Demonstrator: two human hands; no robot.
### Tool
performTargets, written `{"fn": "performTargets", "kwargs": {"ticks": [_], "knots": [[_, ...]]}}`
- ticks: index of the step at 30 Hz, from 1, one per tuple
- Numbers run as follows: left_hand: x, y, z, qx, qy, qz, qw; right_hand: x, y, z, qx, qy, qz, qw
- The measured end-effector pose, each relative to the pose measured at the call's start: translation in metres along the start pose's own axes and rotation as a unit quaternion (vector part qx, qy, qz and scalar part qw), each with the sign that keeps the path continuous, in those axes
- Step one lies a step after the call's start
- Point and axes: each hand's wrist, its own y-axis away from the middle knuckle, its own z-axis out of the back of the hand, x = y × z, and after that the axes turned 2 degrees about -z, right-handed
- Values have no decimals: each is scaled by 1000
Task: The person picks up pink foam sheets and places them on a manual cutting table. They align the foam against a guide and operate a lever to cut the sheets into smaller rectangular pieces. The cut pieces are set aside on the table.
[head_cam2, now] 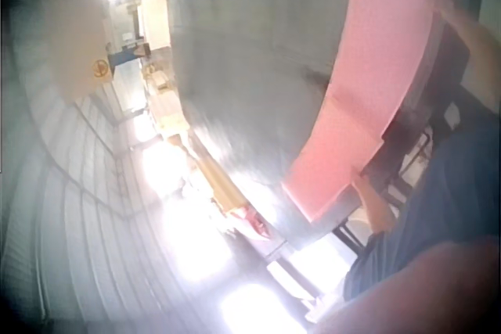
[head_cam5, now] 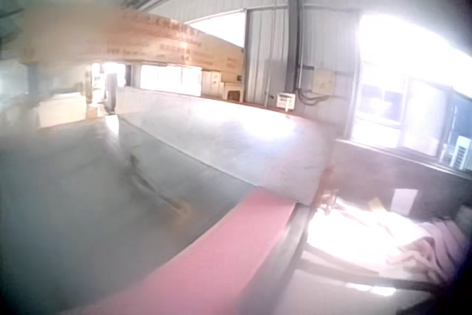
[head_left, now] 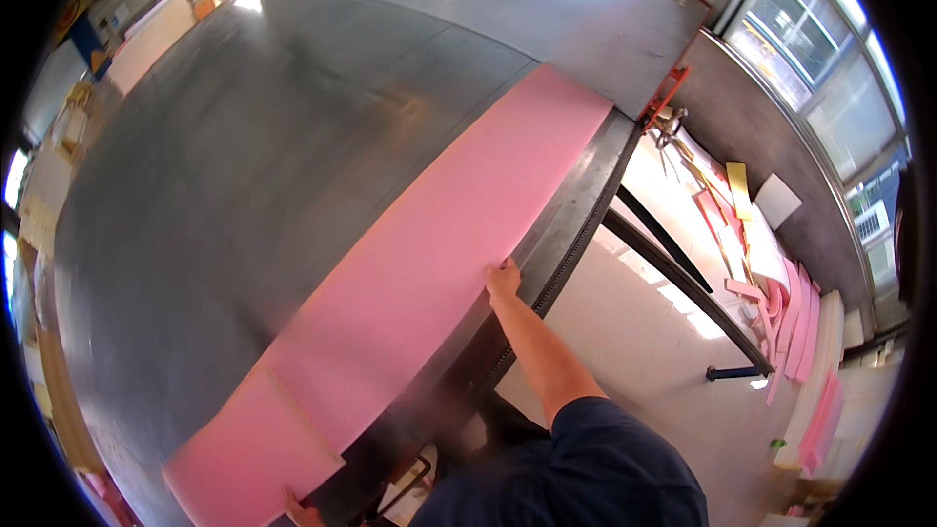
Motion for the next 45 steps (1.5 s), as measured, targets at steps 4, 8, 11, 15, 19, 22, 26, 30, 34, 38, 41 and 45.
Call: {"fn": "performTargets", "kwargs": {"ticks": [4, 8, 11, 15, 19, 22, 26, 30, 34, 38, 41, 45], "knots": [[93, -207, -46, -113, -21, 72, 991, -9, -80, -77, -39, 15, 33, 999], [179, -400, -69, -170, 20, 111, 979, 17, -90, -230, 16, 357, 210, 910], [228, -442, -97, -138, 33, 124, 982, -1, -89, -308, 274, 487, 440, 703], [234, -443, -77, -213, 29, 131, 968, 22, -5, -386, 421, 565, 562, 433], [233, -454, -98, -229, 33, 142, 962, 21, 21, -438, 436, 596, 587, 331], [233, -457, -102, -239, 41, 139, 960, 18, 32, -453, 432, 608, 604, 280], [234, -451, -108, -238, 34, 144, 960, 3, 43, -453, 447, 632, 580, 256], [230, -456, -95, -221, 38, 141, 964, -8, 45, -453, 437, 624, 586, 277], [235, -455, -91, -236, 56, 151, 958, -15, 45, -453, 436, 616, 592, 284], [237, -450, -87, -251, 67, 156, 953, -18, 48, -452, 439, 611, 594, 285], [234, -445, -93, -253, 63, 158, 953, -20, 46, -451, 440, 612, 593, 282], [234, -441, -86, -241, 65, 156, 956, -19, 51, -452, 438, 616, 595, 272]]}}
